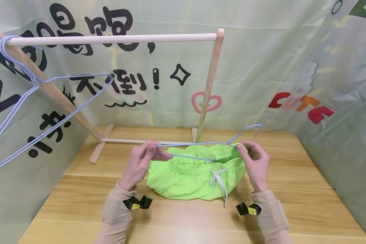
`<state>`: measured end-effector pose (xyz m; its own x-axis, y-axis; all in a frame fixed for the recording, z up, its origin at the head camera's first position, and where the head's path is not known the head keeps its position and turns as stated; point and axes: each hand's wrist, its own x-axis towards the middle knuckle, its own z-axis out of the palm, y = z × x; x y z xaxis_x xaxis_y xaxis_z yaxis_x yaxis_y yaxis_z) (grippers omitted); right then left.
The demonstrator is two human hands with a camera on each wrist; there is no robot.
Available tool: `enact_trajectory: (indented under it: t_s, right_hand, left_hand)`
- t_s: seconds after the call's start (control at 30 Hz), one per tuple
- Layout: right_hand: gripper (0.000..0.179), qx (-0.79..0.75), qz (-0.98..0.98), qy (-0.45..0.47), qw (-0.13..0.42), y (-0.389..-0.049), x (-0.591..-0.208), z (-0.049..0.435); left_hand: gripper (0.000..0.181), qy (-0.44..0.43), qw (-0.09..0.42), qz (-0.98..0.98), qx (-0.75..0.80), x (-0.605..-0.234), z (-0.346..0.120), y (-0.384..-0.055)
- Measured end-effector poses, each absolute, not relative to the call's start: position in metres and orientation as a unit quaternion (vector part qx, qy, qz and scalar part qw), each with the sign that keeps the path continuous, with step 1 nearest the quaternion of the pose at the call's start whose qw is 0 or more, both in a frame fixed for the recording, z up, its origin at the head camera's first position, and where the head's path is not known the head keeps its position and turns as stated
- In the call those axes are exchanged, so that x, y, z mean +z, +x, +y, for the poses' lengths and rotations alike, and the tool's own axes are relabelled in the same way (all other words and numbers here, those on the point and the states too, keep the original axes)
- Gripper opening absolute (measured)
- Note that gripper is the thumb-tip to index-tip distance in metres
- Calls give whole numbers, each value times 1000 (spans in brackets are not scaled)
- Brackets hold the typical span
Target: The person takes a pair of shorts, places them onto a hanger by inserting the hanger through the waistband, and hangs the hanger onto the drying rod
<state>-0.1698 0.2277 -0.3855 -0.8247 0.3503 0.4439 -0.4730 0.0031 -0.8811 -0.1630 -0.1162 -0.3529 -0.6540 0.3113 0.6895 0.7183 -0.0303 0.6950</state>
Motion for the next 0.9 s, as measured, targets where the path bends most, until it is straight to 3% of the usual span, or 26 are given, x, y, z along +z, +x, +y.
enact_trajectory:
  t_s: [0.37,0.57,0.73,0.9]
  right_hand:
    - [19,681,-684,66,251,-168,-388,226]
    - [22,655,-705,147,229,-165,-390,229]
    - [29,654,-675,243,241,-166,-392,231]
    - [33,659,-650,249,284,-167,-392,230]
  left_hand:
    - [35,-359,179,-682,-611,-360,-106,-166]
    - [40,-348,178,-654,-648,-359,-107,-169]
    - [41,-333,170,-644,-668,-359,-109,-169]
    - [42,-318,133,-639,-688,-360,-107,-169]
